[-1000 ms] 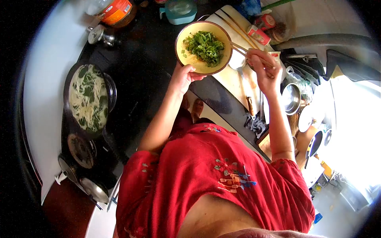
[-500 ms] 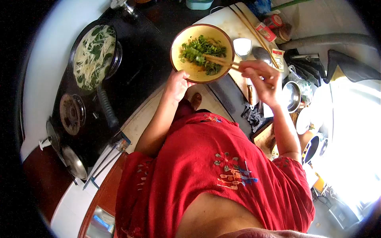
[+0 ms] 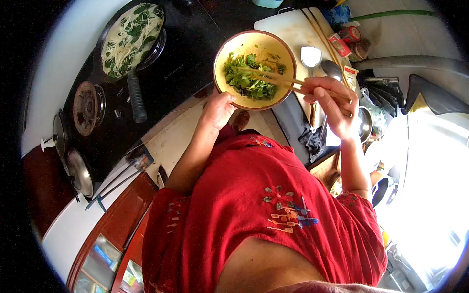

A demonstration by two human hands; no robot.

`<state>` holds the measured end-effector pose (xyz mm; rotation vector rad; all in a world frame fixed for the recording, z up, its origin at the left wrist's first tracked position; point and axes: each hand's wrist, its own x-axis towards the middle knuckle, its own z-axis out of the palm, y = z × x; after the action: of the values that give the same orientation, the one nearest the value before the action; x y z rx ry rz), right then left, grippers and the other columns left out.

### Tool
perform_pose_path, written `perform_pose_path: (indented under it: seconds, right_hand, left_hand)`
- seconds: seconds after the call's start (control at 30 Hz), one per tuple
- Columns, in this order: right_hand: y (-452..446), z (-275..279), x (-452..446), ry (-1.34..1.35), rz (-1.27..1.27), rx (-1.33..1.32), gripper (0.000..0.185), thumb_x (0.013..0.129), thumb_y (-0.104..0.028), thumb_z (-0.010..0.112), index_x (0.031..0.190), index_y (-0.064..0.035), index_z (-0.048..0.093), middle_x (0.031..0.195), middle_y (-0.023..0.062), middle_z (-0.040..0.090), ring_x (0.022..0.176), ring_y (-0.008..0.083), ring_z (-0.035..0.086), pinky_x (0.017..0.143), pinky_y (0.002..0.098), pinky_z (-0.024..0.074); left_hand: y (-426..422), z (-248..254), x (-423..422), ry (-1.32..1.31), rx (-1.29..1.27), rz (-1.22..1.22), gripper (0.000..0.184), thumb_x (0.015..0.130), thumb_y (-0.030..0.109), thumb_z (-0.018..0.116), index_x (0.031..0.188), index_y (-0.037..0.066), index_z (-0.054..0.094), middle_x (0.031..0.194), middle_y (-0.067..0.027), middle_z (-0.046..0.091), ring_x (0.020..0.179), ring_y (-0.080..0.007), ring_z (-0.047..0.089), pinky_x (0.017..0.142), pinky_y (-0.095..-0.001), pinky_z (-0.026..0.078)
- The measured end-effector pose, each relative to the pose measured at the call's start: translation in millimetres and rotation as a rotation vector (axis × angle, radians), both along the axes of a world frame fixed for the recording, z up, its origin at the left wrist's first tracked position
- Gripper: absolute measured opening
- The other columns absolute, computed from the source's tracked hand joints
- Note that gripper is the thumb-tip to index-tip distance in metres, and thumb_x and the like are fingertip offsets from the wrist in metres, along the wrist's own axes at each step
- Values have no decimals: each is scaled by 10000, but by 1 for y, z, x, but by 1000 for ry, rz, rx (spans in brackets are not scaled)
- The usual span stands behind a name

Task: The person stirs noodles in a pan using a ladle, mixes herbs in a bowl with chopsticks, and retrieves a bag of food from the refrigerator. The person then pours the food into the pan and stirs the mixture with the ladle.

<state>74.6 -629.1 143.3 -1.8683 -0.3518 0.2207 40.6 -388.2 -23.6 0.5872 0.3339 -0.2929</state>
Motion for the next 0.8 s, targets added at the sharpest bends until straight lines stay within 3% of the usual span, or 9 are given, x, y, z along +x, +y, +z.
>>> perform_pose_path:
  seconds: [0.1,0.33,0.47,0.53,0.57,0.8]
  right_hand:
    - [14,0,0,8,145,-68,185,865,-103,533,960,32,618,868,135,643,764,162,630,651,240,499]
    - [0,37,21,87,-111,91,224,861,-103,507,971,72,592,824,160,633,723,189,629,651,276,519]
    - [13,46,24,181,221,-16,181,859,-73,520,932,70,605,847,146,627,739,172,610,656,255,504]
    - [31,37,29,56,284,-118,179,864,-76,525,943,65,603,856,137,626,741,160,602,661,254,503]
    - [41,39,32,120,259,-63,196,873,-94,522,960,64,599,851,132,627,749,157,600,661,257,500]
    - [65,60,42,-89,125,40,234,879,-102,470,979,72,592,840,158,634,742,185,617,673,272,506]
  left_hand:
    - [3,10,-3,-25,-22,-3,483,726,42,509,1200,42,416,1146,-99,514,1073,-220,496,930,-377,396]
    - [23,29,-6,6,-46,19,544,794,270,528,1264,39,381,1250,-115,468,1159,-247,438,990,-416,331]
    - [41,40,-2,-41,-13,32,577,823,357,497,1289,46,360,1269,-110,456,1174,-243,429,989,-410,328]
    - [51,37,-4,-54,-11,34,542,837,325,510,1270,29,375,1245,-111,477,1149,-217,457,966,-380,362]
    - [57,35,-5,-61,-10,35,524,844,309,517,1260,21,383,1232,-112,488,1137,-204,470,955,-365,379]
    - [90,53,-11,-99,14,75,538,833,315,534,1260,28,379,1243,-107,473,1137,-202,470,956,-357,382]
